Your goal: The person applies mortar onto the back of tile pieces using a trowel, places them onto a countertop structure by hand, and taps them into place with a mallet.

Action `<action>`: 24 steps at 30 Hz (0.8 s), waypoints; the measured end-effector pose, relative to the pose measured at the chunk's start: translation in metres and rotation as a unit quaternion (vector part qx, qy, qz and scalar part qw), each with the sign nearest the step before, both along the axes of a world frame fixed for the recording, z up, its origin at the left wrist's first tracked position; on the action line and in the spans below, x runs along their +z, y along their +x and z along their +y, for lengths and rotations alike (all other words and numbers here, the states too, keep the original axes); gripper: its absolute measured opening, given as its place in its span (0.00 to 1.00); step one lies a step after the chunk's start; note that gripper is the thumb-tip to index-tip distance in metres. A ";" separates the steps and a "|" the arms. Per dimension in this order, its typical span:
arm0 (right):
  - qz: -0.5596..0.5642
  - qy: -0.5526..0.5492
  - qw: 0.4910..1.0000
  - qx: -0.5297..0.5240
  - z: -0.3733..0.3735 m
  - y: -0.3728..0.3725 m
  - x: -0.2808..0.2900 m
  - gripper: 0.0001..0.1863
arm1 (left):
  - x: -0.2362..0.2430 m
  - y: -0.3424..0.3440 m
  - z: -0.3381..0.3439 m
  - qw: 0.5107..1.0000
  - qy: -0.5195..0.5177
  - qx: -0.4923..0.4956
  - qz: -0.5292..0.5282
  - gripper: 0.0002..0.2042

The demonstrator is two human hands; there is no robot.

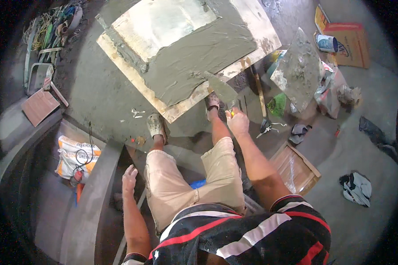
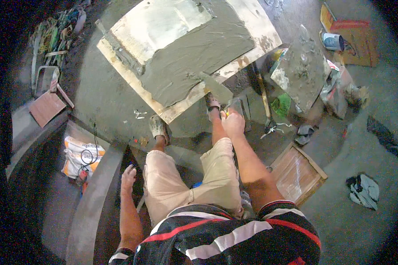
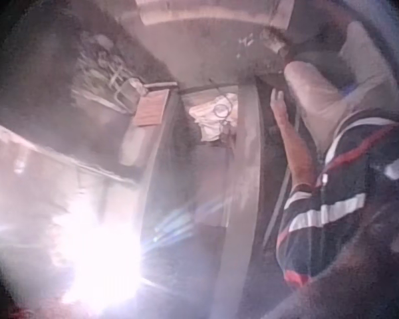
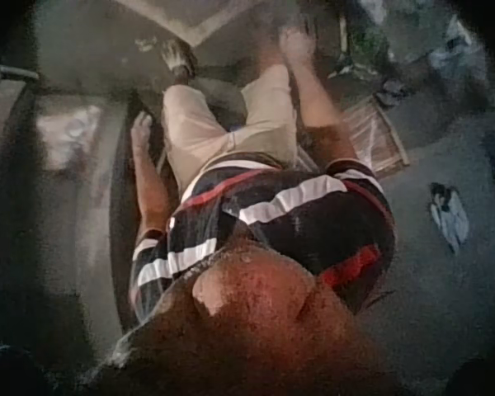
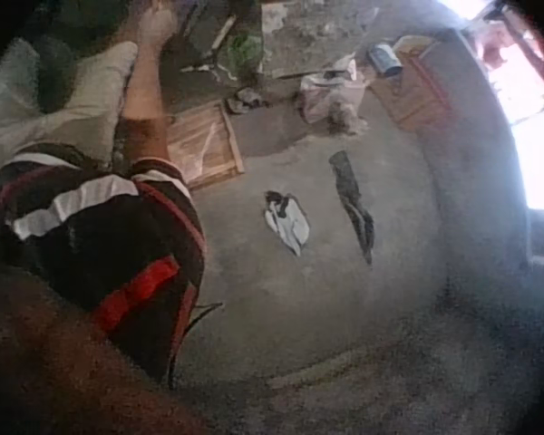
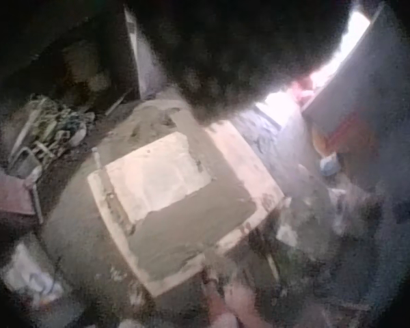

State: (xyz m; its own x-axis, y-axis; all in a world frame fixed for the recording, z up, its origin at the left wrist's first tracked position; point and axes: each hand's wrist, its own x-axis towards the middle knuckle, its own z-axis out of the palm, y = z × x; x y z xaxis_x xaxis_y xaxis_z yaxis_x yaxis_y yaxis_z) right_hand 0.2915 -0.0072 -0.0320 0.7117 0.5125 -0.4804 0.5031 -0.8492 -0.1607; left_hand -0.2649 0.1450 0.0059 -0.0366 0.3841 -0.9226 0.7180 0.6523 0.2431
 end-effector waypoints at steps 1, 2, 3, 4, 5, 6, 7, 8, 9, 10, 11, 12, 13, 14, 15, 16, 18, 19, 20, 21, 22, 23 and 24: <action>-0.002 0.002 1.000 0.002 0.000 -0.010 0.000 0.19 | -0.002 -0.008 -0.002 1.000 0.002 0.002 -0.002 0.27; -0.003 0.001 1.000 0.000 0.001 -0.022 -0.001 0.20 | -0.005 -0.016 -0.003 1.000 -0.002 0.007 -0.004 0.27; -0.003 0.001 1.000 -0.002 0.001 -0.033 -0.002 0.20 | -0.006 -0.024 -0.004 1.000 -0.005 0.012 -0.006 0.27; 0.001 0.004 1.000 -0.009 -0.001 -0.042 -0.003 0.20 | -0.006 -0.027 -0.004 1.000 -0.004 0.014 -0.008 0.27; -0.001 0.005 1.000 -0.007 -0.003 -0.051 -0.005 0.20 | -0.006 -0.030 -0.003 1.000 -0.004 0.016 -0.004 0.27; -0.002 0.006 1.000 -0.018 -0.005 -0.060 -0.007 0.20 | -0.005 -0.033 -0.003 1.000 -0.004 0.019 0.000 0.27; 0.000 0.008 1.000 -0.028 -0.006 -0.071 -0.009 0.20 | 0.000 -0.034 -0.001 1.000 -0.004 0.022 0.000 0.27; 0.005 0.016 1.000 -0.026 -0.004 -0.081 -0.008 0.20 | 0.005 -0.034 0.000 0.999 -0.007 0.036 0.005 0.27; 0.005 0.016 1.000 -0.024 -0.002 -0.090 -0.007 0.20 | 0.010 -0.034 0.002 0.999 -0.011 0.050 0.010 0.27; 0.028 0.005 0.999 -0.034 0.001 -0.099 -0.007 0.20 | 0.009 -0.043 0.001 0.999 -0.009 0.052 0.011 0.27; 0.051 -0.006 0.998 -0.043 0.005 -0.109 -0.006 0.21 | 0.007 -0.051 0.000 0.999 -0.001 0.052 0.008 0.27; 0.045 0.004 0.998 -0.041 0.007 -0.120 -0.008 0.21 | 0.006 -0.059 -0.001 0.999 0.006 0.052 0.006 0.28; 0.037 0.012 0.998 -0.041 0.007 -0.130 -0.011 0.21 | 0.001 -0.065 -0.003 0.999 0.007 0.052 0.005 0.28; 0.046 0.022 0.998 -0.036 0.006 -0.139 -0.014 0.20 | -0.004 -0.070 -0.004 0.999 0.007 0.047 0.005 0.27; 0.054 0.008 0.998 -0.038 0.005 -0.146 -0.017 0.20 | -0.007 -0.075 -0.006 0.999 0.007 0.042 0.006 0.27; 0.062 -0.007 0.997 -0.039 0.007 -0.155 -0.018 0.20 | -0.008 -0.077 -0.008 0.999 0.008 0.042 0.007 0.27; 0.077 0.016 0.996 -0.039 0.008 -0.169 -0.018 0.21 | -0.009 -0.080 -0.012 0.999 0.014 0.031 0.006 0.27; 0.081 0.053 0.995 -0.038 0.006 -0.172 -0.019 0.21 | -0.009 -0.078 -0.012 0.999 0.015 0.030 0.004 0.27; 0.082 0.060 0.995 -0.018 0.007 -0.172 -0.022 0.16 | -0.008 -0.074 -0.010 1.000 0.015 0.025 0.006 0.27; 0.078 0.061 0.995 -0.021 0.007 -0.171 -0.023 0.16 | -0.008 -0.069 -0.009 1.000 0.014 0.019 0.006 0.27; 0.263 0.079 0.947 -0.169 0.011 -0.170 -0.021 0.16 | 0.000 -0.062 -0.006 1.000 0.014 0.016 0.002 0.27; 0.432 0.094 0.843 -0.307 0.013 -0.166 -0.017 0.15 | 0.013 -0.052 -0.003 1.000 0.000 0.018 0.014 0.28; 0.425 0.096 0.844 -0.312 0.015 -0.164 -0.012 0.15 | 0.020 -0.039 0.000 0.999 -0.014 0.018 0.025 0.29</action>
State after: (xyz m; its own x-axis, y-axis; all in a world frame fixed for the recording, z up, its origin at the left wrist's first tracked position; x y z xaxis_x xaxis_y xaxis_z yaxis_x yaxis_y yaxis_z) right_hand 0.1279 0.0079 -0.0443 0.3111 0.2930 -0.9041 -0.3987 -0.8233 -0.4040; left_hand -0.3034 0.1453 0.0254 -0.0952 0.3564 -0.9295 0.7049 0.6834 0.1898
